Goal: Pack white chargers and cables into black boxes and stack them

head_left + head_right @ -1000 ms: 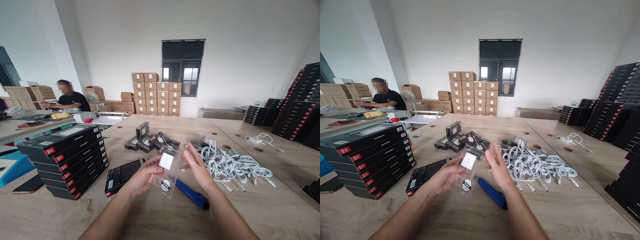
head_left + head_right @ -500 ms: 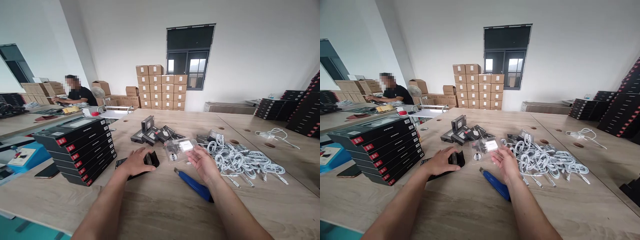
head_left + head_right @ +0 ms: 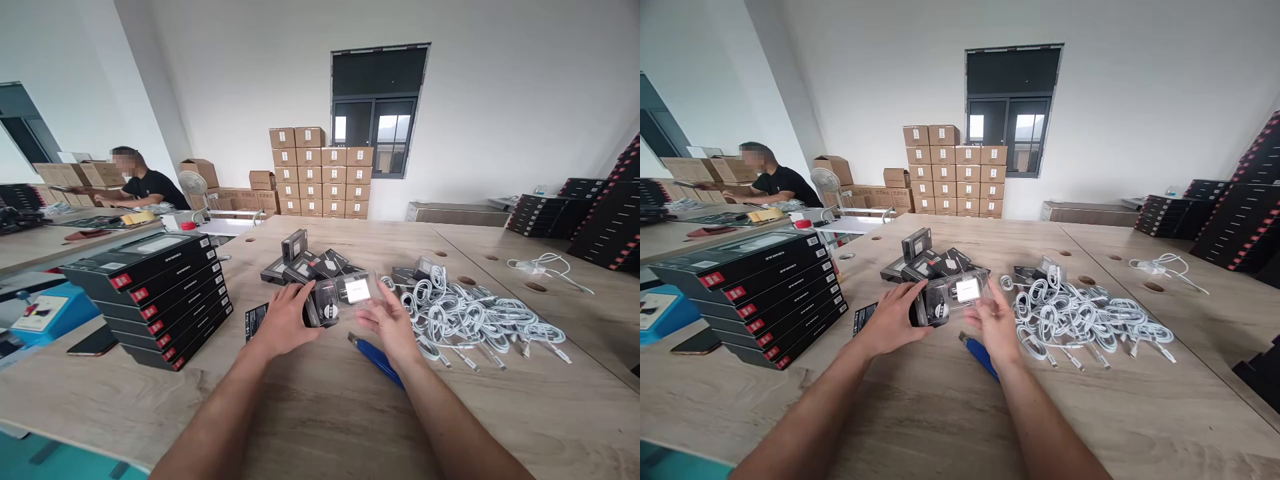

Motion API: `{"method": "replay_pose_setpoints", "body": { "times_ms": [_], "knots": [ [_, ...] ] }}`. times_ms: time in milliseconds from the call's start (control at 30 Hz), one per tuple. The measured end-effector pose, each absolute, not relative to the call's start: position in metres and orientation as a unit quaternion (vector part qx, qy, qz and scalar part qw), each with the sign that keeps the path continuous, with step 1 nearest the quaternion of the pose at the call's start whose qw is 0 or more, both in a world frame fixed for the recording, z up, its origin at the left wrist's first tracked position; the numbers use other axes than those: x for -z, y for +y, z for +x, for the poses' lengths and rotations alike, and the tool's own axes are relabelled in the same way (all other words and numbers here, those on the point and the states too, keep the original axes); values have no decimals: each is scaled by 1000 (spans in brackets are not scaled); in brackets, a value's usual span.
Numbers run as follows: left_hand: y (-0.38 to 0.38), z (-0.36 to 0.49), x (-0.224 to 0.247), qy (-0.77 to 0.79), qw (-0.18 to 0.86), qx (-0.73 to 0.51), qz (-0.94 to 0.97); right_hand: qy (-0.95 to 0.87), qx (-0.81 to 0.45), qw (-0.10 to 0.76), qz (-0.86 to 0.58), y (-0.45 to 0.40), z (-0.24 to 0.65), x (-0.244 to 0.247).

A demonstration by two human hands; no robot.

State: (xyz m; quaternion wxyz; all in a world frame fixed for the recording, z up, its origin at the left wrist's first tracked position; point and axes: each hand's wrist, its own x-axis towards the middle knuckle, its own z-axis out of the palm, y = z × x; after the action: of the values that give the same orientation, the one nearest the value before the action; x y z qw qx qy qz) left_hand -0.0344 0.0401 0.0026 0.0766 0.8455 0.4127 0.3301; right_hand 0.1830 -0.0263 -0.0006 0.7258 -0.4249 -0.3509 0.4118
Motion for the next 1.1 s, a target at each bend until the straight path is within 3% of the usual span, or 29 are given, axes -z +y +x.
{"method": "replay_pose_setpoints", "body": {
  "times_ms": [200, 467, 667, 900, 967, 1100],
  "knots": [
    [38, -36, -5, 394, 46, -309, 865, -367, -439, 686, -449, -31, 184, -5],
    [35, -39, -12, 359, 126, -346, 857, -397, -539, 637, -382, -39, 184, -13],
    [27, -38, -16, 305, 182, -383, 853, -375, -543, 664, -353, -33, 193, -13],
    [15, -30, -20, 246, 179, -341, 889, -510, -602, 493, -367, -42, 192, -1],
    [15, -27, -18, 232, 178, -368, 883, -508, -582, 520, -366, -44, 188, -5],
    [15, -14, -8, 182, 273, -500, 802, -472, -451, 670, -354, -45, 185, -21]
  ]
}}
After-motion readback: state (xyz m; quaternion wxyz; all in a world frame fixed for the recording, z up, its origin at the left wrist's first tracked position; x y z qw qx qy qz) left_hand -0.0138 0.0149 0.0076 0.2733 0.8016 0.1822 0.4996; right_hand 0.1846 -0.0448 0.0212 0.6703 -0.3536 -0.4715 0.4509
